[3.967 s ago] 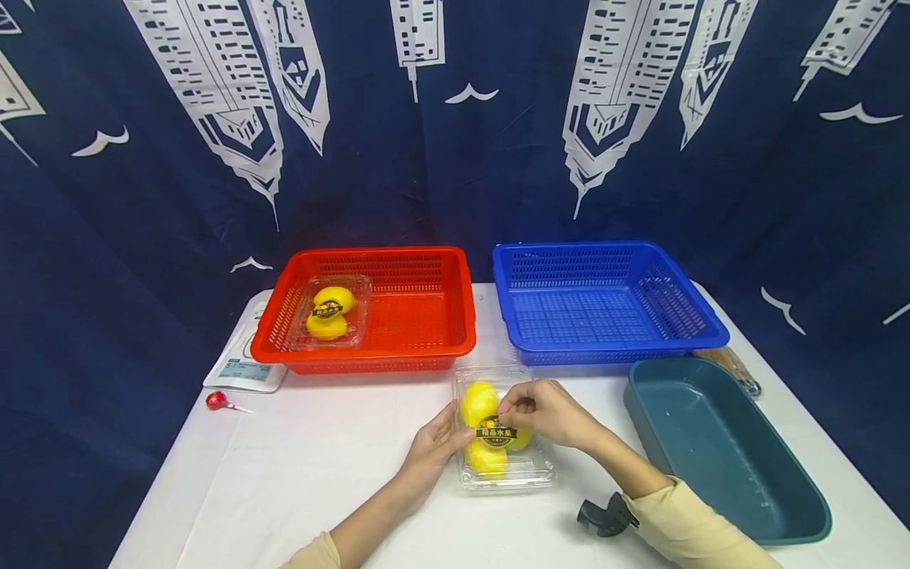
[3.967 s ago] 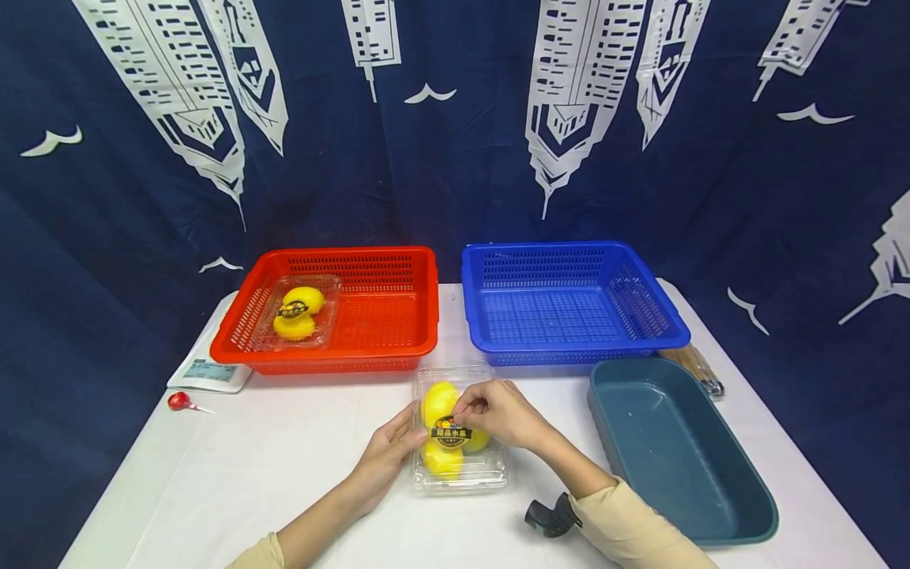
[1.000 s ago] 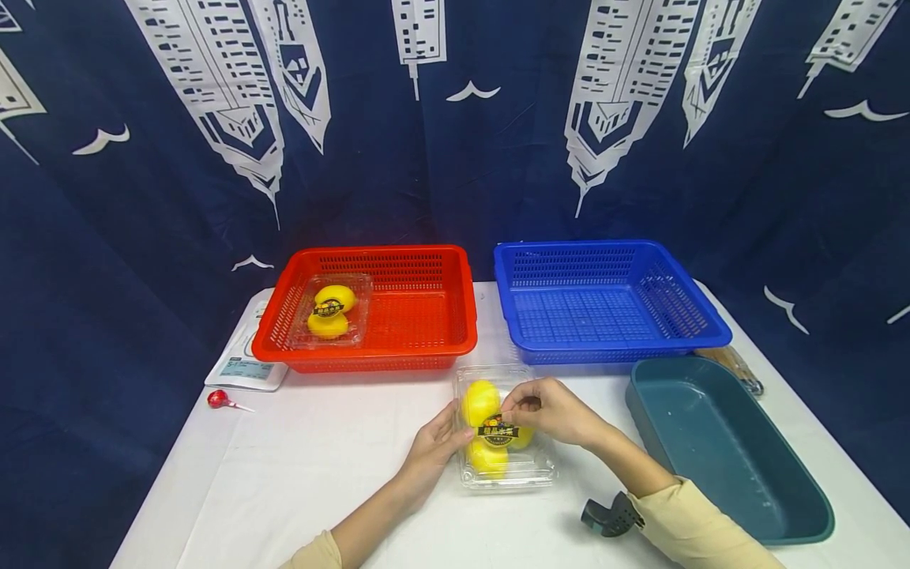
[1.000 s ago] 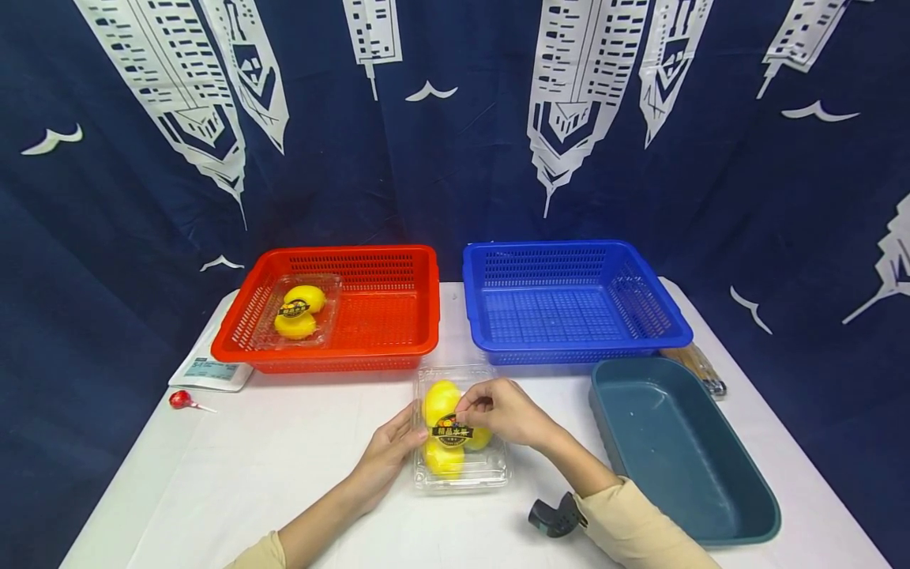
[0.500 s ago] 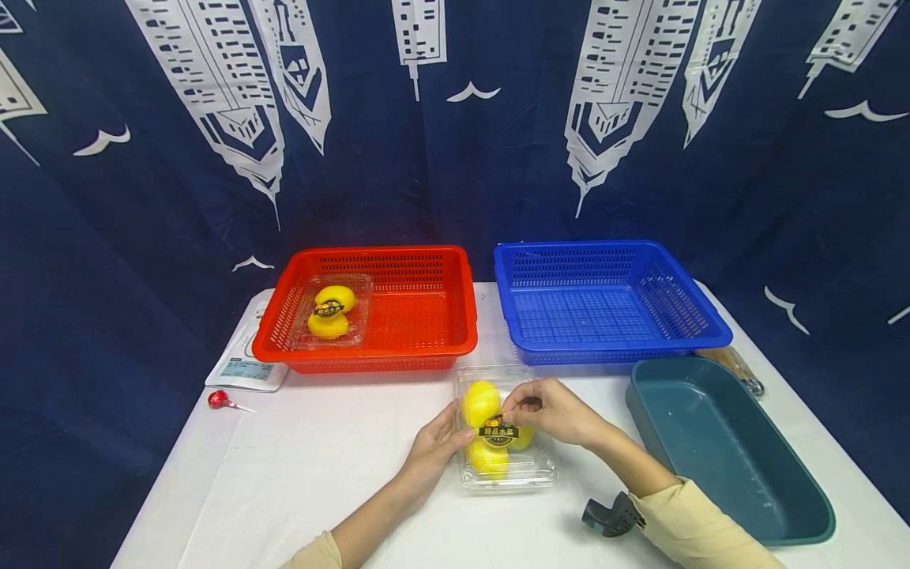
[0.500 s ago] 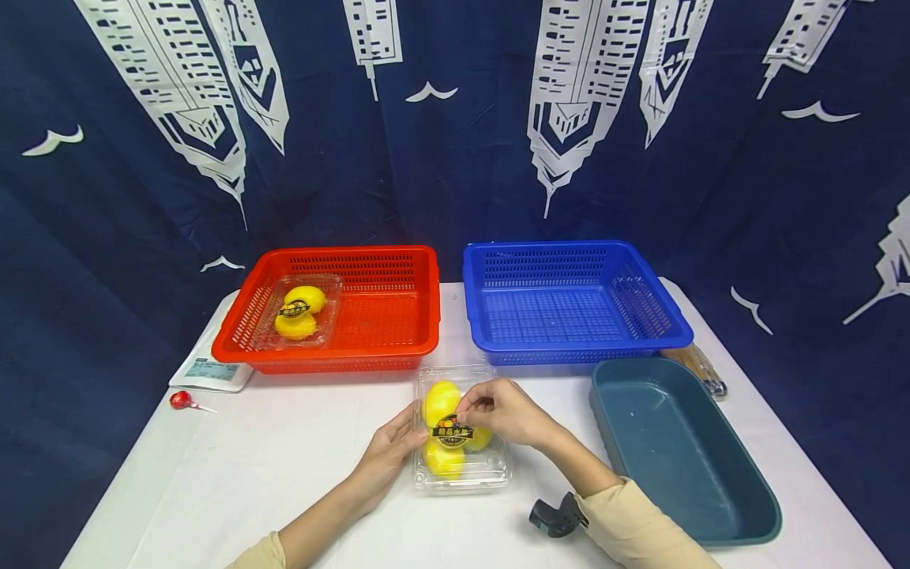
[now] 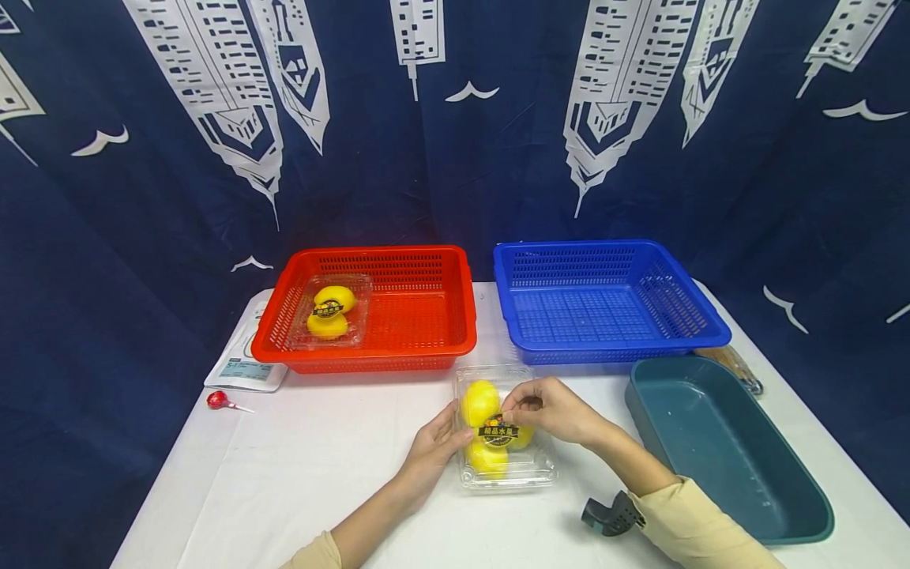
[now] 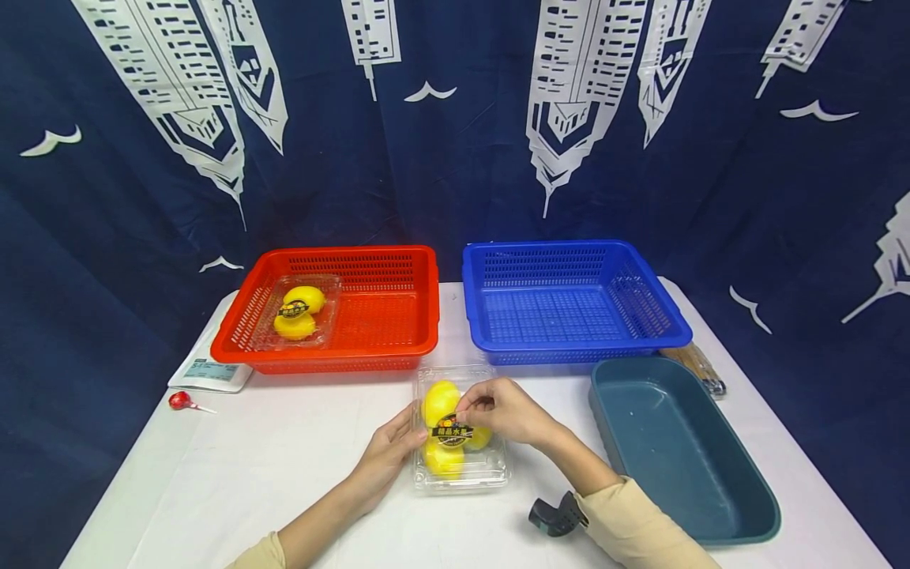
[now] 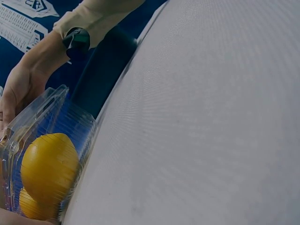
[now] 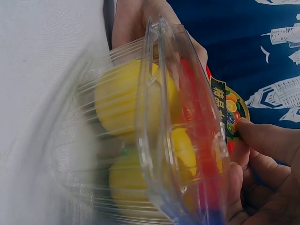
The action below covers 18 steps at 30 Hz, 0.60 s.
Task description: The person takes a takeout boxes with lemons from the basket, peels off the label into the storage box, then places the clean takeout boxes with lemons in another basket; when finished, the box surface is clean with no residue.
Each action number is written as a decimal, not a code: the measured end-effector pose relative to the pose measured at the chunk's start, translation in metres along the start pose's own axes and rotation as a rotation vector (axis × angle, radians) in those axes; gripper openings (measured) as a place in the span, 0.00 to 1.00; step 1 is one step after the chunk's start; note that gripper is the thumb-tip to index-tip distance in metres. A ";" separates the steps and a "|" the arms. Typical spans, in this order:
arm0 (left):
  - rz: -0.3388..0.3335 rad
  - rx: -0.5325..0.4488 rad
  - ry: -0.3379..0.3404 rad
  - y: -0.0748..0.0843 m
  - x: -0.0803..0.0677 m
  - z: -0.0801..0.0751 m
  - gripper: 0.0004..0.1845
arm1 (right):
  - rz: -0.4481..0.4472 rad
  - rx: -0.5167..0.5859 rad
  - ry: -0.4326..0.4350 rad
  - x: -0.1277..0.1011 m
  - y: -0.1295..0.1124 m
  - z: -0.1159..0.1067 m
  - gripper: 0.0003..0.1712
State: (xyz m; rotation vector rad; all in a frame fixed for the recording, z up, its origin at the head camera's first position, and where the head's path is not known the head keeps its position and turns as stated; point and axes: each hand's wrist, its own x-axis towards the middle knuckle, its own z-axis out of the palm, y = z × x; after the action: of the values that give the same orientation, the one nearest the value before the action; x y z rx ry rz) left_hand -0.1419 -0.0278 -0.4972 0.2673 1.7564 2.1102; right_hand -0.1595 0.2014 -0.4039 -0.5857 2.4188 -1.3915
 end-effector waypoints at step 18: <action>-0.009 -0.007 0.003 -0.001 0.000 0.000 0.44 | 0.003 0.036 -0.013 0.001 0.001 -0.002 0.08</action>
State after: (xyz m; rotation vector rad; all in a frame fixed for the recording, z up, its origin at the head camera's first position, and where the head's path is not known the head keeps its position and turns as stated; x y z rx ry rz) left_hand -0.1417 -0.0278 -0.4980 0.2534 1.7488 2.1109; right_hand -0.1611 0.2026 -0.4038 -0.5808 2.3787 -1.4224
